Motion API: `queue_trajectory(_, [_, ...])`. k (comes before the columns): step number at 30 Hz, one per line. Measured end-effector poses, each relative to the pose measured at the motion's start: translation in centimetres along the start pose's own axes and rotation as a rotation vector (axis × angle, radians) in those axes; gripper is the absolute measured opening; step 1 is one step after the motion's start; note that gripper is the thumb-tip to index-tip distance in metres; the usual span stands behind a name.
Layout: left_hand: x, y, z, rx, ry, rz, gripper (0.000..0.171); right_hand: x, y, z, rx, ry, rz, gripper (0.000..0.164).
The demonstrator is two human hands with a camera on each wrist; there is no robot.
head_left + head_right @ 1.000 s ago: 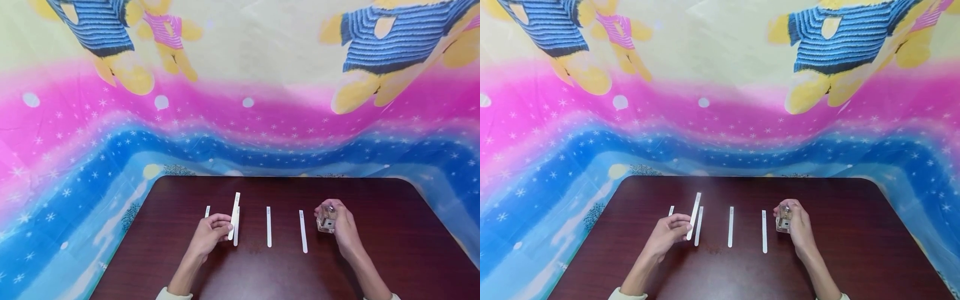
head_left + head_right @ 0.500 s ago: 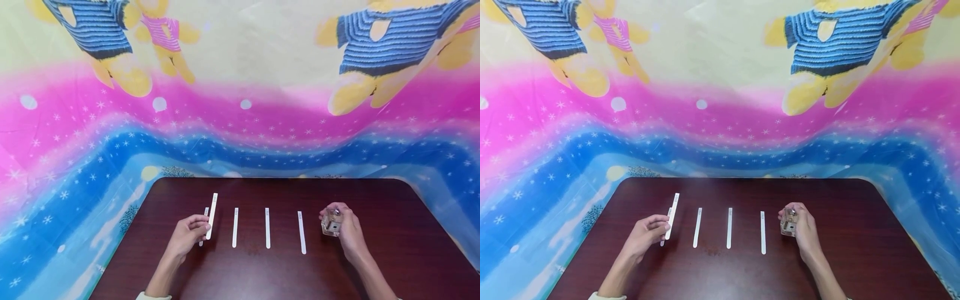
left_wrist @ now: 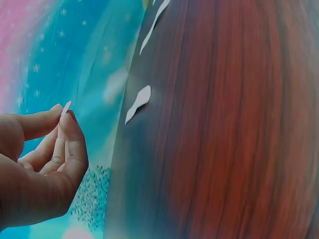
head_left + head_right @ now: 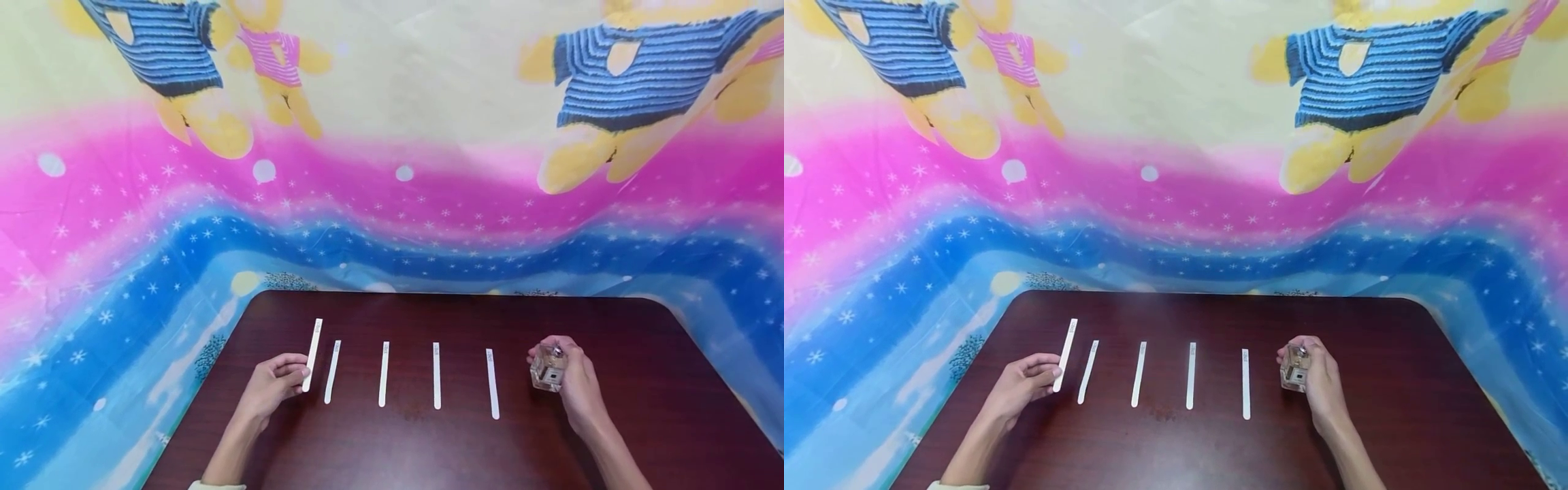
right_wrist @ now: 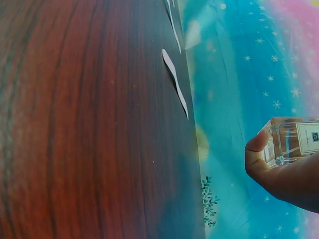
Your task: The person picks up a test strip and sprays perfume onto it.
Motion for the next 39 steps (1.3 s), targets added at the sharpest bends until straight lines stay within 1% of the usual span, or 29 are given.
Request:
queue_trajectory(7, [2.0, -0.4, 0.8, -0.005, -0.017, 0.038, 0.037, 0.1, 0.1, 0.0, -0.002, -0.002, 0.005, 0.045])
queue_trajectory(15, [3.8, -1.8, 1.9, 0.023, -0.023, 0.089, 0.037, 0.2, -0.1, -0.1, -0.009, 0.007, -0.035, 0.046])
queue_trajectory(22, [4.5, -2.6, 2.5, 0.018, -0.075, 0.112, 0.038, 0.2, -0.1, -0.1, -0.014, 0.002, -0.039, 0.046])
queue_trajectory(27, [4.8, -3.1, 2.9, 0.033, -0.05, 0.14, 0.035, 0.2, -0.1, -0.1, -0.024, 0.003, -0.048, 0.046])
queue_trajectory(34, [4.8, -3.2, 3.2, -0.006, -0.048, 0.204, 0.034, 0.4, -0.1, -0.1, -0.023, 0.014, -0.035, 0.046])
queue_trajectory(39, [4.7, -3.5, 3.3, -0.002, -0.037, 0.24, 0.032, 0.5, -0.1, -0.3, -0.019, 0.011, -0.039, 0.045])
Point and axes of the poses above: each hand's wrist, its own z-axis towards the middle knuckle, its own x-axis out of the back of the hand, y = z × x, the point moved 7 cm from there along z, towards the middle knuckle, and after that the axes turned 8 degrees about y, right-handed, at the moved point
